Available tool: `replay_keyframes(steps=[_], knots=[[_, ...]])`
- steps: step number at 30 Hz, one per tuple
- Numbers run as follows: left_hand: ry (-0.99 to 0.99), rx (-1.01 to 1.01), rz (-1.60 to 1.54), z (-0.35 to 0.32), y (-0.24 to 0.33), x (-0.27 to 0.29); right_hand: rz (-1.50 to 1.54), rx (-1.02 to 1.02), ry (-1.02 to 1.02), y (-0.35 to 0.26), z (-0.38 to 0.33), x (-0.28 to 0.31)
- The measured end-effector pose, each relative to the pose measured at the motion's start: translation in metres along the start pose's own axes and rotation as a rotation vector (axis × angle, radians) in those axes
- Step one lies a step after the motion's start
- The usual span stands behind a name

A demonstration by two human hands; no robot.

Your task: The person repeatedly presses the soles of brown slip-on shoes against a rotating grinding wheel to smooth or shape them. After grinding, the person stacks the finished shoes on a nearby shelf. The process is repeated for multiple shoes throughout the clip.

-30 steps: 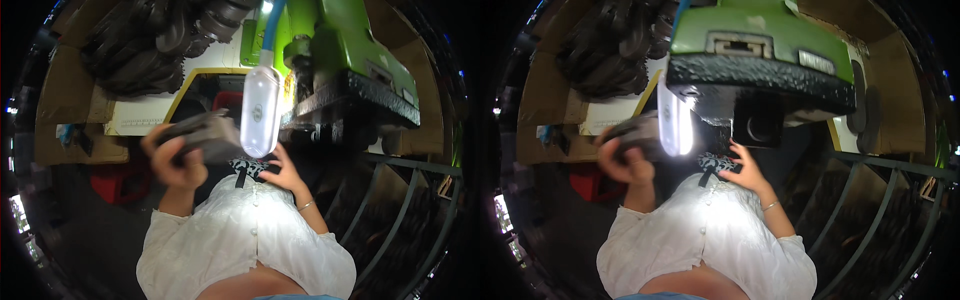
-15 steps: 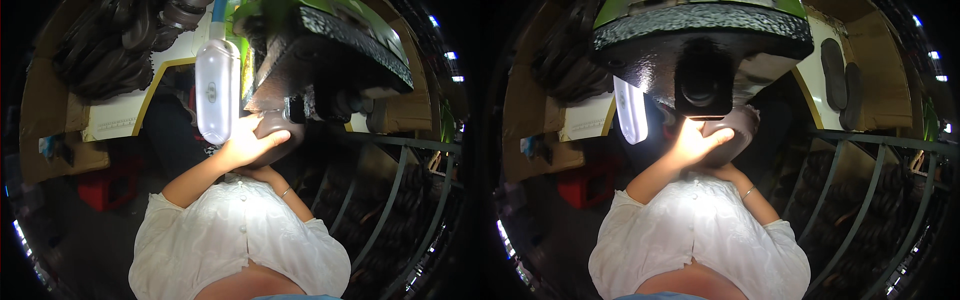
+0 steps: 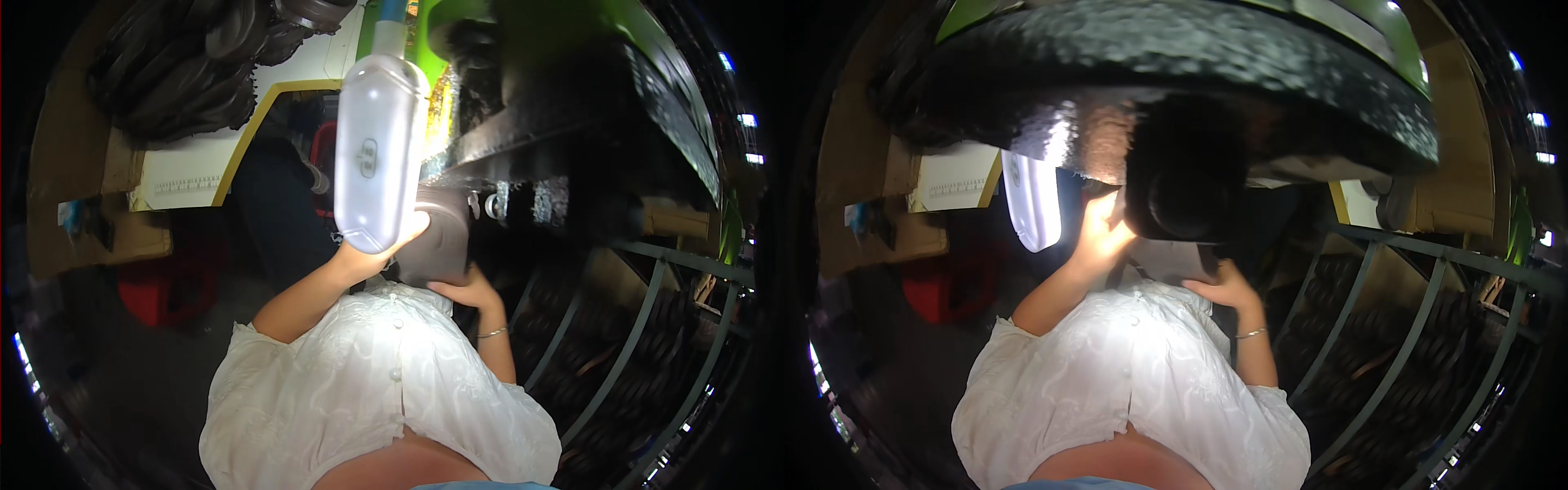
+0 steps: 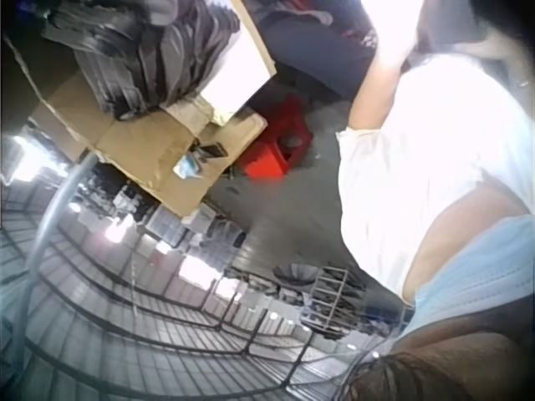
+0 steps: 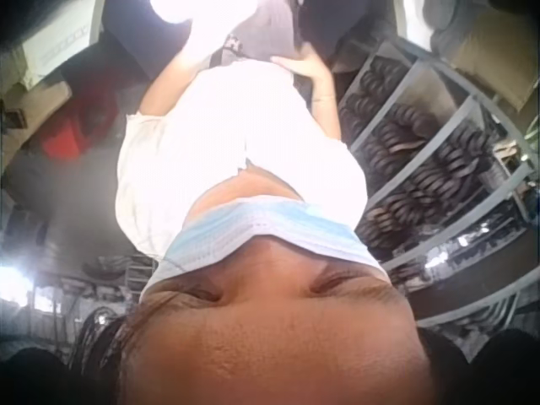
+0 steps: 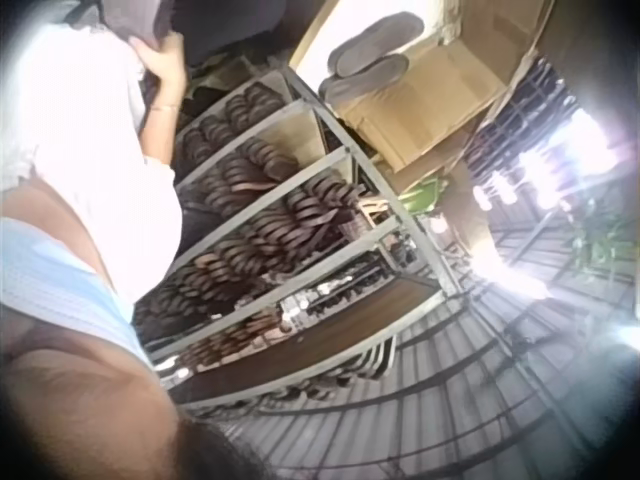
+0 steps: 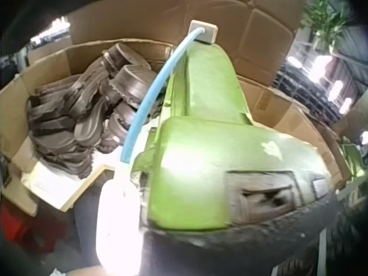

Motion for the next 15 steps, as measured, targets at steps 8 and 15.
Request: replay_keyframes(steps=[8,15], knots=[[-0.047,-0.002,-0.143,-0.004,0.003,-0.006,0.443,0.486,0.607,-0.032,-0.107,0.136],[0.045,0.073,-0.287,-0.019,0.002,0.01,0.598,0.731,0.758,-0.058,-0.093,0.153]])
Point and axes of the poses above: each hand's wrist, its own z-axis towards the middle knuckle, its own x-axis out of the back of the hand, y = z × x, the point moved 8 cm from there along z, towards the middle knuckle, and after that the axes turned 13 degrees about -y, right-handed, at the moved point
